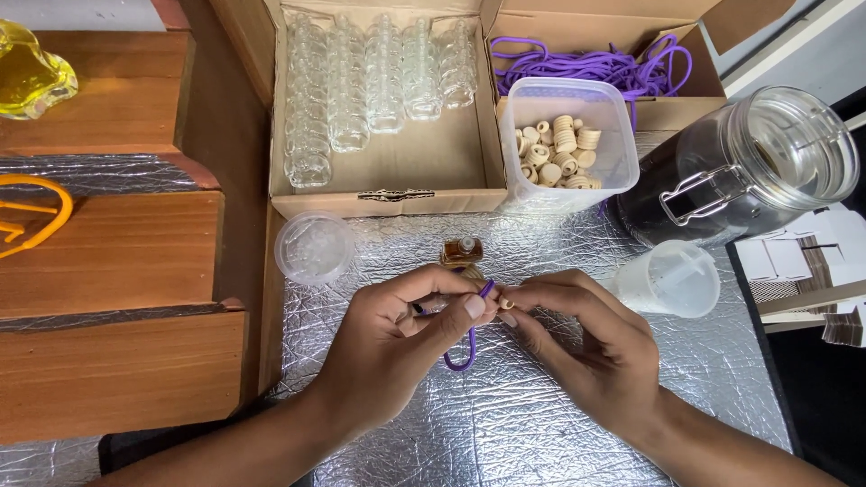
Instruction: Assembling a decorative perfume bottle by threading a purple cord through a wooden bead and securing it to the bottle neck.
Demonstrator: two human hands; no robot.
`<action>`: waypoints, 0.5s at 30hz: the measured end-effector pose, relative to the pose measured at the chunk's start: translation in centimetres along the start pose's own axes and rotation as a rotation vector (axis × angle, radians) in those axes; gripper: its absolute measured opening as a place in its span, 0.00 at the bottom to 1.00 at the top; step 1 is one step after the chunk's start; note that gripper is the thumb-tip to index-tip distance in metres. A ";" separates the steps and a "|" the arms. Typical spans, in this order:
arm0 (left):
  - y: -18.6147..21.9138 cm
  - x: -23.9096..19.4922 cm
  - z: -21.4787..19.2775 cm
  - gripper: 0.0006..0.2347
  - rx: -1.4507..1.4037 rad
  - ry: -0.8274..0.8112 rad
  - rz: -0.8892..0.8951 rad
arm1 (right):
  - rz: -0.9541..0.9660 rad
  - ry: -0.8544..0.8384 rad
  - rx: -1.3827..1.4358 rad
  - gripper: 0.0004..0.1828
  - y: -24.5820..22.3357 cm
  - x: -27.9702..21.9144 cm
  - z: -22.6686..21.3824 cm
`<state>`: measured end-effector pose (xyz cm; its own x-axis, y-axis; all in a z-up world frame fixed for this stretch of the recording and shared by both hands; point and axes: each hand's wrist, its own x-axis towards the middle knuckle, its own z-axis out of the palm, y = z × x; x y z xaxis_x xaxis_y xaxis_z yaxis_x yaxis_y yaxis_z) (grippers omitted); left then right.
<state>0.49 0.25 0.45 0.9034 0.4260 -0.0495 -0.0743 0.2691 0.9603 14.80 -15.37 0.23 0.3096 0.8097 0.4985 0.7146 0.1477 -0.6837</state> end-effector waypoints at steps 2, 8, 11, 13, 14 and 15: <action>0.0 0.0 -0.1 0.12 0.007 -0.001 -0.003 | -0.009 -0.007 -0.009 0.17 0.2 -0.1 0.0; -0.3 0.0 -0.1 0.12 0.024 0.010 -0.031 | -0.027 -0.006 -0.008 0.17 0.0 0.1 0.1; -0.3 0.1 -0.2 0.12 0.006 0.003 -0.054 | 0.050 0.013 0.097 0.14 -0.1 0.1 0.2; -0.2 0.3 -0.3 0.13 -0.015 -0.007 -0.066 | 0.127 0.017 0.182 0.11 0.4 -0.1 0.2; -0.1 0.4 -0.4 0.11 -0.024 0.002 -0.062 | 0.273 0.020 0.344 0.12 0.9 -0.3 0.1; -0.1 0.6 -0.5 0.10 -0.033 0.012 -0.057 | 0.420 0.026 0.507 0.13 1.4 -0.5 -0.1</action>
<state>0.79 0.90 0.22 0.9014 0.4194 -0.1073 -0.0370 0.3215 0.9462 15.68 -15.56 -0.91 0.5176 0.8435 0.1432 0.1477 0.0767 -0.9860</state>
